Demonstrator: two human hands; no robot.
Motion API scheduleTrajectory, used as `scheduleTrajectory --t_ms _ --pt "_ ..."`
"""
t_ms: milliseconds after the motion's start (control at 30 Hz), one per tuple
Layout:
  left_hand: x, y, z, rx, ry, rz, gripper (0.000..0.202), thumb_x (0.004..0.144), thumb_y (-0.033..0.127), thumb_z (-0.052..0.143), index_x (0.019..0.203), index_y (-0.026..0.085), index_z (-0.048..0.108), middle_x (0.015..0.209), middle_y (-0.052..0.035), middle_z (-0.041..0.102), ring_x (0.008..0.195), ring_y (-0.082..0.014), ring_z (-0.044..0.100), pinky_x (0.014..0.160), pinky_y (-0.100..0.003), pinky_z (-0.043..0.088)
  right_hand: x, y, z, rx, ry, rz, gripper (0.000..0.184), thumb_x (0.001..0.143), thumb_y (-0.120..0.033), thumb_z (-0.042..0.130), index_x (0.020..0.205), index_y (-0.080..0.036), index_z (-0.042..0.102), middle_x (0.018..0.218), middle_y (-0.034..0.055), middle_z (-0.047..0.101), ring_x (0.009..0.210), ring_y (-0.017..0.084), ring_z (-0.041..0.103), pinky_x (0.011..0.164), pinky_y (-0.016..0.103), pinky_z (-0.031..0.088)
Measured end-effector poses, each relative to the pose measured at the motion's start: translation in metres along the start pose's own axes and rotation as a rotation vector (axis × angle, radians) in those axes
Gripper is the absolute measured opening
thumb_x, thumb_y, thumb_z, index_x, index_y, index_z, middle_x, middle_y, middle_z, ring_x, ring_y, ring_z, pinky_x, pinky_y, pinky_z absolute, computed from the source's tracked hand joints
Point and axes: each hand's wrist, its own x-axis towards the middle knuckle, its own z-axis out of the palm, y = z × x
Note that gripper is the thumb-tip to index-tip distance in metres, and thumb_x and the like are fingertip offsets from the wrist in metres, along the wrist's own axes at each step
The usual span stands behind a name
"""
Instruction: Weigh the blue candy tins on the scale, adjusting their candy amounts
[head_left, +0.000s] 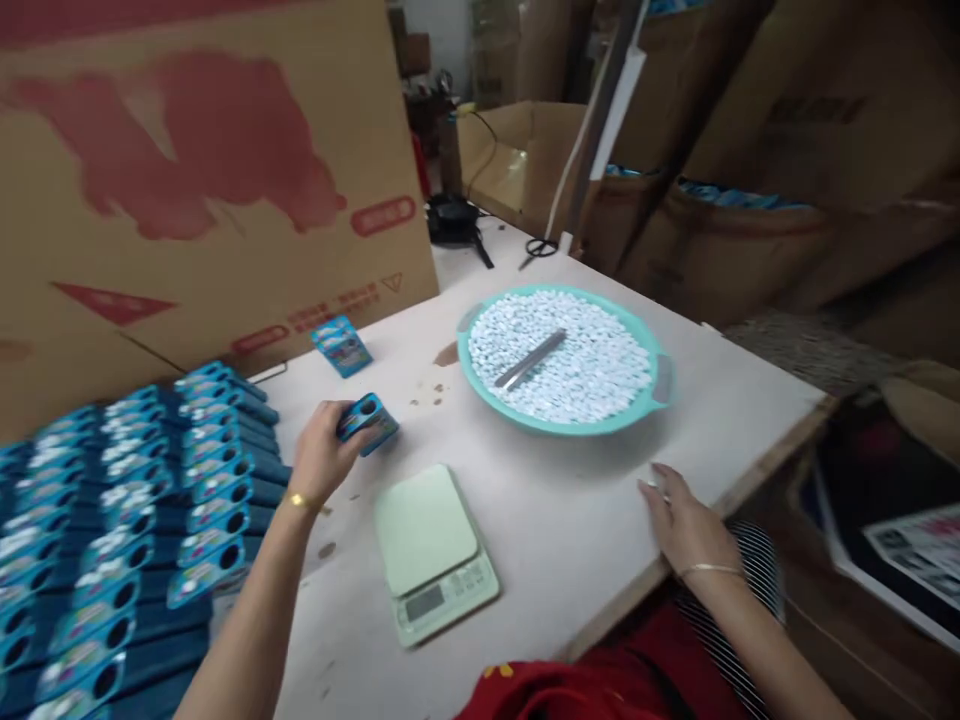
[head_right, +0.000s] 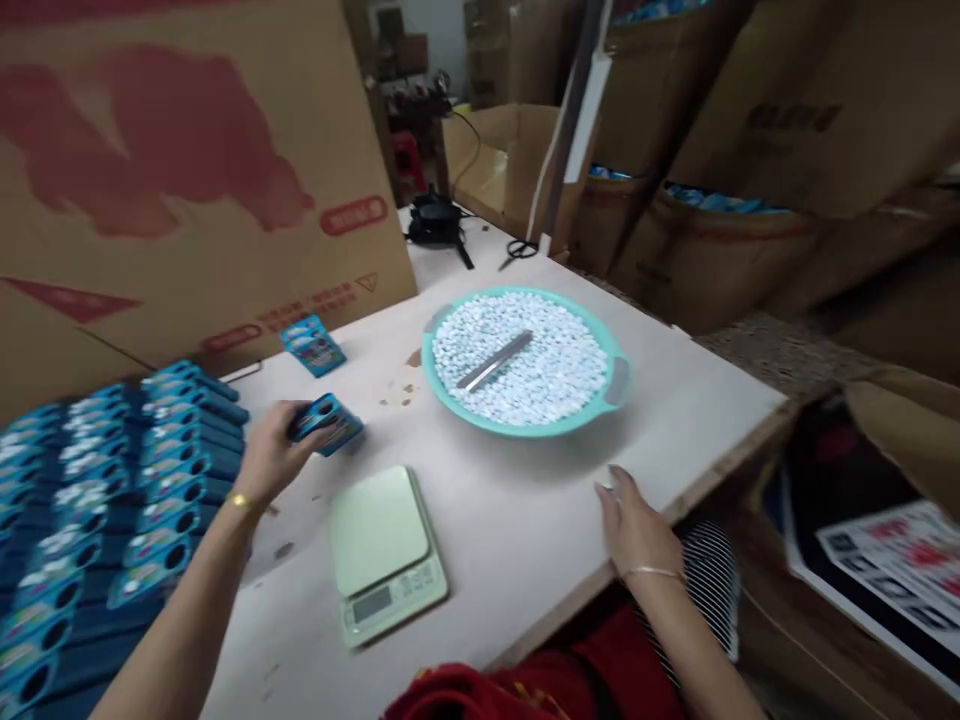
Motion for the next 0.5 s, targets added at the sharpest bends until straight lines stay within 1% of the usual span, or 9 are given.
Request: scheduleTrajectory --t_ms 100,167,233,300,367,400,467,500 --pt "0.043 -0.032 -0.001 0.074 -0.023 -0.062 0.039 0.079 0.043 0.057 0.107 0.016 0.056 0.101 -0.0091 0.06 0.093 -0.0236 0.056 0.08 -0.035 0.044 0.002 0.004 0.008 -0.084 -0.018 -0.024 0.05 0.092 -0.048 0.024 0.117 -0.016 0.053 0.081 0.0142 0.07 0.067 0.03 0.065 0.054 0.035 0.042" --pt "0.07 -0.047 0.0 0.107 -0.03 -0.092 0.039 0.077 0.04 0.059 0.108 0.016 0.057 0.105 -0.0099 0.06 0.097 -0.0251 0.055 0.083 -0.036 0.041 0.003 0.004 0.012 -0.1 -0.016 -0.021 0.048 0.091 -0.048 0.022 0.11 -0.017 0.054 0.079 0.0146 0.07 0.067 0.031 0.065 0.053 0.036 0.04" --pt "0.091 -0.056 0.004 0.156 -0.038 -0.118 0.04 0.077 0.041 0.059 0.109 0.016 0.058 0.11 -0.0116 0.059 0.102 -0.0282 0.053 0.086 -0.04 0.038 0.004 0.006 0.015 -0.092 -0.029 -0.009 0.045 0.09 -0.048 0.023 0.103 -0.019 0.054 0.078 0.014 0.069 0.066 0.031 0.064 0.051 0.036 0.039" --pt "0.105 -0.059 0.009 0.222 -0.027 -0.139 0.041 0.078 0.042 0.058 0.111 0.017 0.059 0.116 -0.0135 0.057 0.107 -0.0316 0.049 0.088 -0.044 0.034 0.006 0.009 0.016 -0.057 -0.04 0.006 0.04 0.088 -0.049 0.025 0.098 -0.022 0.053 0.077 0.0128 0.068 0.064 0.031 0.063 0.051 0.037 0.038" --pt "0.108 -0.056 0.01 0.265 0.021 -0.144 0.043 0.08 0.041 0.057 0.117 0.019 0.057 0.124 -0.0148 0.053 0.112 -0.0335 0.045 0.09 -0.045 0.032 0.004 0.012 0.014 0.035 -0.04 0.009 0.034 0.086 -0.05 0.031 0.091 -0.024 0.053 0.074 0.0108 0.066 0.062 0.031 0.061 0.051 0.038 0.038" --pt "0.104 -0.053 0.008 0.268 0.05 -0.143 0.045 0.081 0.041 0.056 0.12 0.02 0.055 0.127 -0.0149 0.051 0.114 -0.0334 0.044 0.09 -0.045 0.032 0.002 0.013 0.011 0.116 -0.028 0.008 0.031 0.084 -0.05 0.035 0.088 -0.025 0.053 0.074 0.0101 0.065 0.062 0.03 0.06 0.053 0.038 0.039" --pt "0.087 -0.045 -0.005 0.236 0.089 -0.121 0.045 0.083 0.041 0.054 0.123 0.02 0.053 0.128 -0.014 0.051 0.115 -0.031 0.045 0.092 -0.044 0.032 -0.005 0.008 0.005 0.361 0.015 0.029 0.026 0.079 -0.05 0.045 0.082 -0.026 0.054 0.076 0.008 0.062 0.064 0.027 0.058 0.054 0.037 0.041" --pt "0.074 -0.041 -0.015 0.208 0.092 -0.095 0.045 0.084 0.042 0.053 0.123 0.02 0.052 0.127 -0.0133 0.052 0.114 -0.0291 0.046 0.093 -0.042 0.033 -0.01 0.003 0.001 0.529 -0.001 0.052 0.025 0.077 -0.051 0.05 0.079 -0.026 0.054 0.072 0.006 0.059 0.06 0.023 0.055 0.05 0.034 0.041"
